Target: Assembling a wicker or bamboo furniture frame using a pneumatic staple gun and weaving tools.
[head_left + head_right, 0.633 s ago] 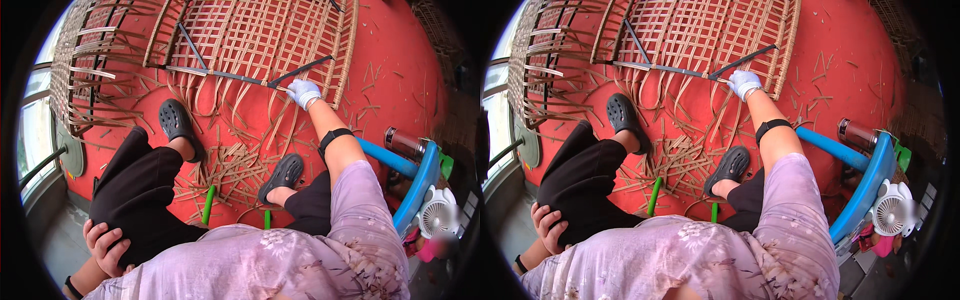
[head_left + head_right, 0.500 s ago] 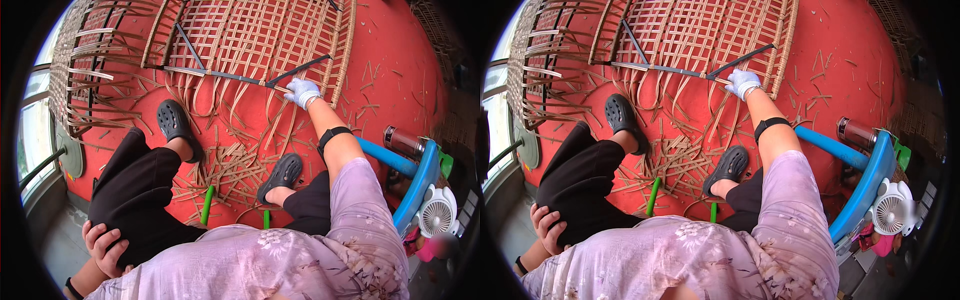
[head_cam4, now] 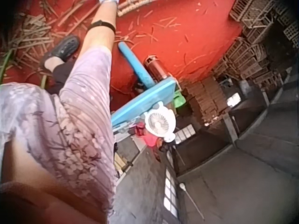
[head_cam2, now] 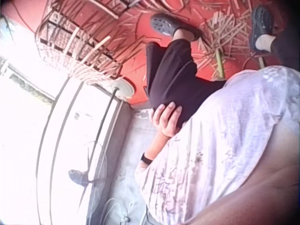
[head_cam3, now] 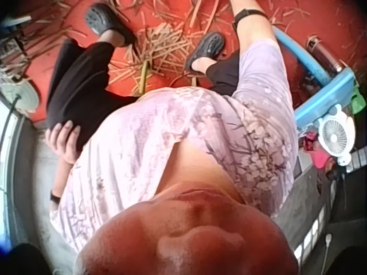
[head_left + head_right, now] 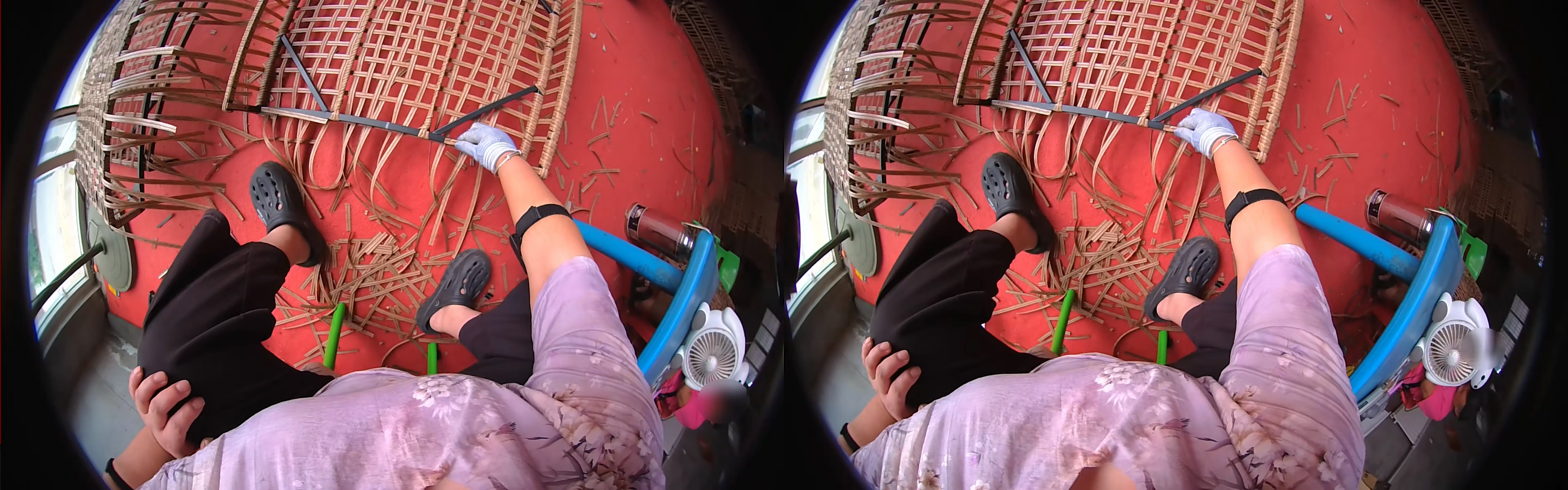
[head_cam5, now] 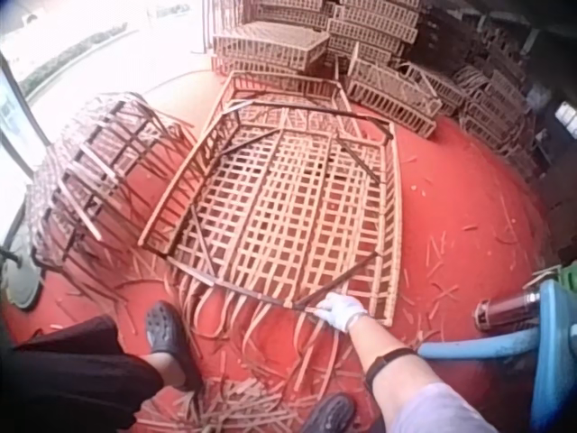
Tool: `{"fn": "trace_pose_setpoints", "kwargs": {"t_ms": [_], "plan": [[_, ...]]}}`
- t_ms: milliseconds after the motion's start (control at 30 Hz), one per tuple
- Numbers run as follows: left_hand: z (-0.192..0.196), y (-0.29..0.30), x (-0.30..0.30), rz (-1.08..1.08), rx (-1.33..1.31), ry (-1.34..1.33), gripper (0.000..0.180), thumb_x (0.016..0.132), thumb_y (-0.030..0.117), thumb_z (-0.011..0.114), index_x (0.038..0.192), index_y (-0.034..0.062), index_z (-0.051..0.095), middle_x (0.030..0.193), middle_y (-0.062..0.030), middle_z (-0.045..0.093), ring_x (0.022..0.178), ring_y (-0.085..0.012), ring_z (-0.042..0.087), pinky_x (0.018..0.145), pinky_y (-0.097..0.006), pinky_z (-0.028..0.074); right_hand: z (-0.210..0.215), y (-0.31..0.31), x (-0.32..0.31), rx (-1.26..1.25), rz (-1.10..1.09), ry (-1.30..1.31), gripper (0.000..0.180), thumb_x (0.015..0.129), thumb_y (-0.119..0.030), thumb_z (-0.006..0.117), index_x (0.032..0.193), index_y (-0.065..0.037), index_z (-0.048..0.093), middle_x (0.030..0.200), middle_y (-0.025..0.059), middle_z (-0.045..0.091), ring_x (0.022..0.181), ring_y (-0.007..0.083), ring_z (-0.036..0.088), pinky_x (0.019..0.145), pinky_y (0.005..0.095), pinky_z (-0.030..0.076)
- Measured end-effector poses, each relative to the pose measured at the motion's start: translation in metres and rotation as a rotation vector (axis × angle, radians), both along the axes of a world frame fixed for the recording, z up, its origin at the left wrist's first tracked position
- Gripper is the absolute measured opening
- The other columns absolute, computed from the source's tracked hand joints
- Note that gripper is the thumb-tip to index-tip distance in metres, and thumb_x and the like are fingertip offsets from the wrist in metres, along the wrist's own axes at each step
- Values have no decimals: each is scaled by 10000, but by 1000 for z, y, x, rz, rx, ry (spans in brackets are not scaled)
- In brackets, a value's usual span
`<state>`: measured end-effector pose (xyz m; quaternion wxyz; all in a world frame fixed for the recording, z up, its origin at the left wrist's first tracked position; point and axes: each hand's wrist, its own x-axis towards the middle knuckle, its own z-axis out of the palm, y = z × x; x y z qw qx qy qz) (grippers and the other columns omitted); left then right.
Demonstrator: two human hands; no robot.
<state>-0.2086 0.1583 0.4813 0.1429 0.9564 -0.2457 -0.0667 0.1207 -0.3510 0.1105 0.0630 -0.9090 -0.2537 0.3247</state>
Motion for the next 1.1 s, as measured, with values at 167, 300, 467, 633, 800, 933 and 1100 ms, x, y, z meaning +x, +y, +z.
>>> {"fn": "trace_pose_setpoints", "kwargs": {"t_ms": [167,300,467,633,800,933,1100], "plan": [[-2,5,-3,-19,-2,-2,451,833,519,501,936,92,605,1058,-124,588,1100,-355,487,1004,-603,271,-3,-3,-2,-32,-34,-22,308,907,-367,490,1051,-169,676,1052,121,622,1012,307,586,909,414,463],[1,11,0,-92,30,21,442,823,518,513,949,105,607,1070,-118,583,1108,-353,480,1013,-606,263,19,6,-6,-125,-87,-134,269,892,-314,520,1062,-169,670,1048,114,625,1021,291,596,900,405,483],[-3,13,0,-107,10,9,413,786,490,541,955,120,610,1072,-110,582,1109,-340,480,1018,-601,265,89,11,-6,293,-282,-490,204,824,-222,648,1005,-129,657,1031,96,625,942,276,618,830,381,500],[-2,11,-1,-101,4,-9,389,753,459,561,945,126,620,1058,-100,594,1091,-325,491,1023,-592,267,137,-29,44,253,-690,-1014,358,747,-300,741,987,-54,645,951,137,616,878,265,626,805,377,502],[-2,5,9,-101,-66,-10,388,777,479,546,912,126,638,1026,-88,616,1053,-306,511,1010,-569,282,83,-100,86,466,-1386,203,409,828,-348,700,1073,-52,562,753,66,618,777,195,616,749,404,487],[1,-2,11,-82,-72,-27,385,768,468,547,900,121,651,1018,-90,622,1038,-304,518,996,-560,289,100,-85,75,666,-1410,183,313,872,-339,644,1013,-75,552,696,33,600,646,160,585,626,361,470],[1,-5,19,-62,-161,-87,421,680,437,543,873,87,673,985,-109,639,988,-318,550,977,-531,312,186,-43,34,763,-1433,471,238,902,-339,597,968,-115,552,668,0,581,626,166,576,639,382,467]]}}
